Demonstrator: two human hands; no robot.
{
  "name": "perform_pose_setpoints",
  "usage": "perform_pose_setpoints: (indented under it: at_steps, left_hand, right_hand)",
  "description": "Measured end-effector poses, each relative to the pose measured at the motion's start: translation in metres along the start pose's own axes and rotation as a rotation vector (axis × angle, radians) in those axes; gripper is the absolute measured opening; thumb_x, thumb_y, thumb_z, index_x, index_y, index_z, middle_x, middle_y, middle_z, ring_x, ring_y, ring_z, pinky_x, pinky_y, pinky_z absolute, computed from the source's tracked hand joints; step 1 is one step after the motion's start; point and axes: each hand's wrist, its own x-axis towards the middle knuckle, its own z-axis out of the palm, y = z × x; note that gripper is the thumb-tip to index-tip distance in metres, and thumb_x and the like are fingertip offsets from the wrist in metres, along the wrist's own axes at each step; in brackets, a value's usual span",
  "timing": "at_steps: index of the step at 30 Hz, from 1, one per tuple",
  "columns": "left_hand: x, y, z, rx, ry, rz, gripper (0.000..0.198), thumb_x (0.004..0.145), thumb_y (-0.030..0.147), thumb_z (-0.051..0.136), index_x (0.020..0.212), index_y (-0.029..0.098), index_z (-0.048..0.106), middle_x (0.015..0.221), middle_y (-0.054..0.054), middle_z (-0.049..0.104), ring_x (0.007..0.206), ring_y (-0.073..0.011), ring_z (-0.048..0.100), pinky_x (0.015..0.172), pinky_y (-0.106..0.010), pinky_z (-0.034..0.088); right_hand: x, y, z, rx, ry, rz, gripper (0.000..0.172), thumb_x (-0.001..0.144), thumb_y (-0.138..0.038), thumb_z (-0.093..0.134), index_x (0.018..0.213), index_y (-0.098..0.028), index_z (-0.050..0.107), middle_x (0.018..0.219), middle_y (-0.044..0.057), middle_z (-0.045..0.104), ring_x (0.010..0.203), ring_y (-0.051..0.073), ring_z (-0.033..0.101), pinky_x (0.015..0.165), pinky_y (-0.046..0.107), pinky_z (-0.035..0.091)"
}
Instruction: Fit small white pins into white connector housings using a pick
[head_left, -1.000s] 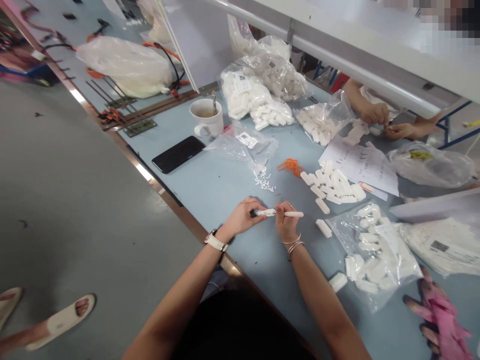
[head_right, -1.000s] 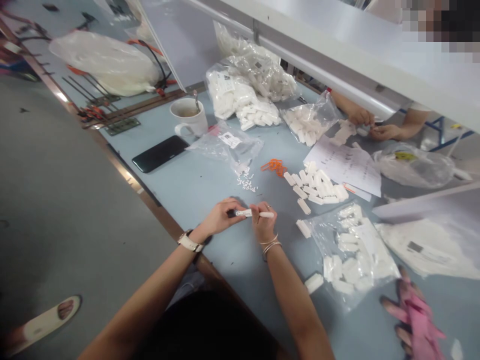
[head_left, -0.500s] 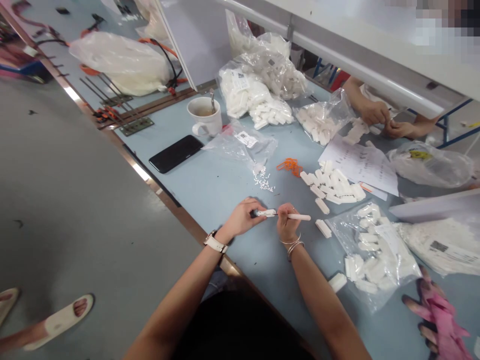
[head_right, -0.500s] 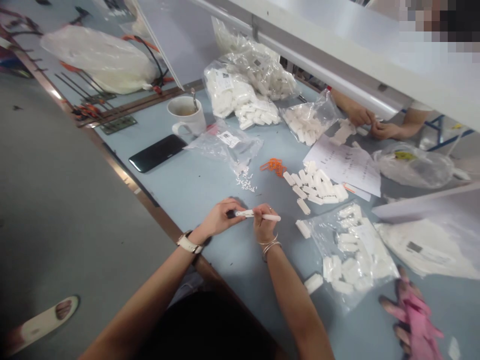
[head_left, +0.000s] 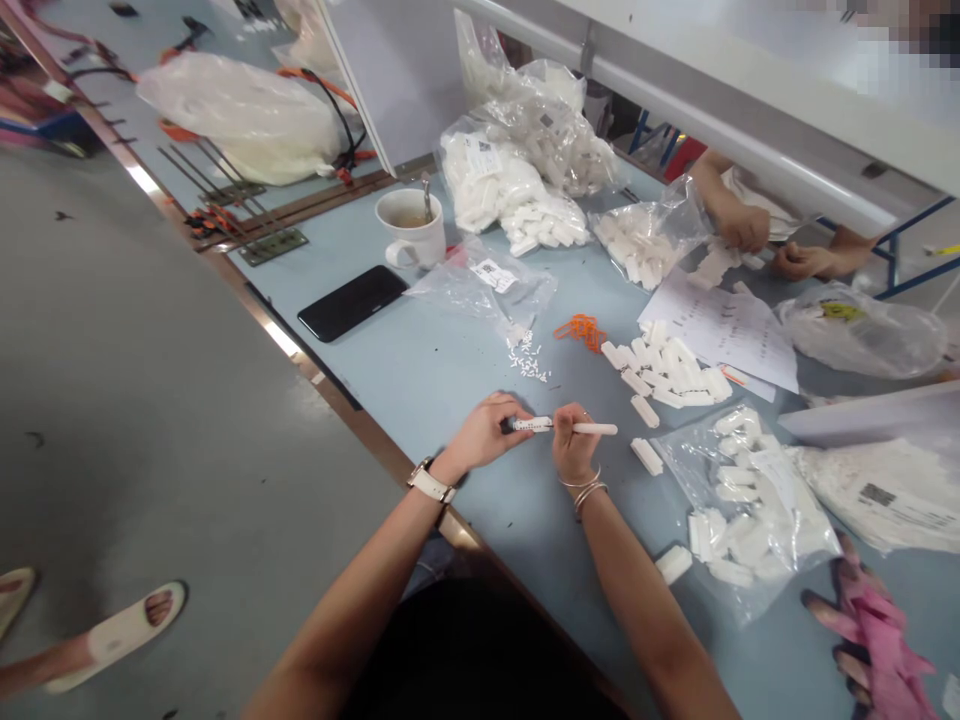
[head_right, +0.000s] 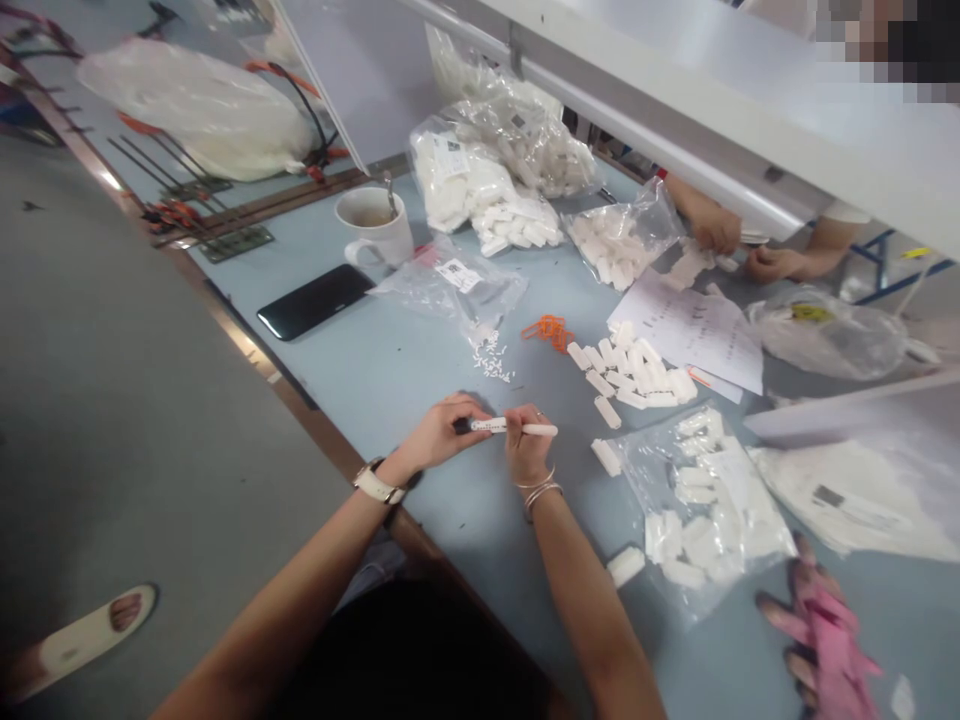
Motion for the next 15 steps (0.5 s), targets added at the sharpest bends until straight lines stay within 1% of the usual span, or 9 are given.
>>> perform_pose_setpoints:
  at_steps: [5,8,11,15]
  left_hand:
    - [0.0,-0.003,0.002,0.002,0.01,0.001,0.011,0.078,0.028,0.07,0.083,0.018,0.067,0.077,-0.003,0.064,0.075,-0.0169,0.056,0.072,-0.031,0.046]
    - [-0.001,-0.004,0.002,0.01,0.016,0.003,0.011,0.077,0.027,0.071,0.082,0.018,0.067,0.076,-0.003,0.064,0.075,-0.0171,0.056,0.071,-0.031,0.046]
    - [-0.001,-0.003,0.002,0.011,0.008,-0.001,0.01,0.078,0.028,0.07,0.082,0.019,0.067,0.077,-0.004,0.065,0.074,-0.017,0.057,0.07,-0.031,0.047]
    - [0.0,-0.002,0.001,0.013,0.007,0.003,0.011,0.078,0.028,0.07,0.082,0.019,0.068,0.078,-0.005,0.066,0.075,-0.0175,0.057,0.07,-0.032,0.047]
  right_hand:
    - [0.005,-0.005,0.0,-0.063,-0.004,-0.047,0.054,0.097,-0.049,0.029,0.054,-0.019,0.044,0.048,-0.002,0.044,0.045,0.009,0.038,0.048,0.023,0.031]
    - [0.005,-0.006,0.0,-0.093,-0.034,-0.064,0.053,0.097,-0.048,0.029,0.055,-0.019,0.045,0.049,-0.002,0.045,0.046,0.01,0.038,0.049,0.024,0.031]
    - [0.001,-0.003,0.0,-0.038,-0.032,-0.054,0.051,0.097,-0.047,0.029,0.057,-0.02,0.046,0.051,-0.001,0.046,0.048,0.011,0.04,0.05,0.025,0.033]
    - [-0.004,0.005,-0.001,0.086,0.047,-0.013,0.049,0.097,-0.046,0.028,0.059,-0.021,0.046,0.054,0.0,0.048,0.051,0.013,0.045,0.053,0.027,0.037]
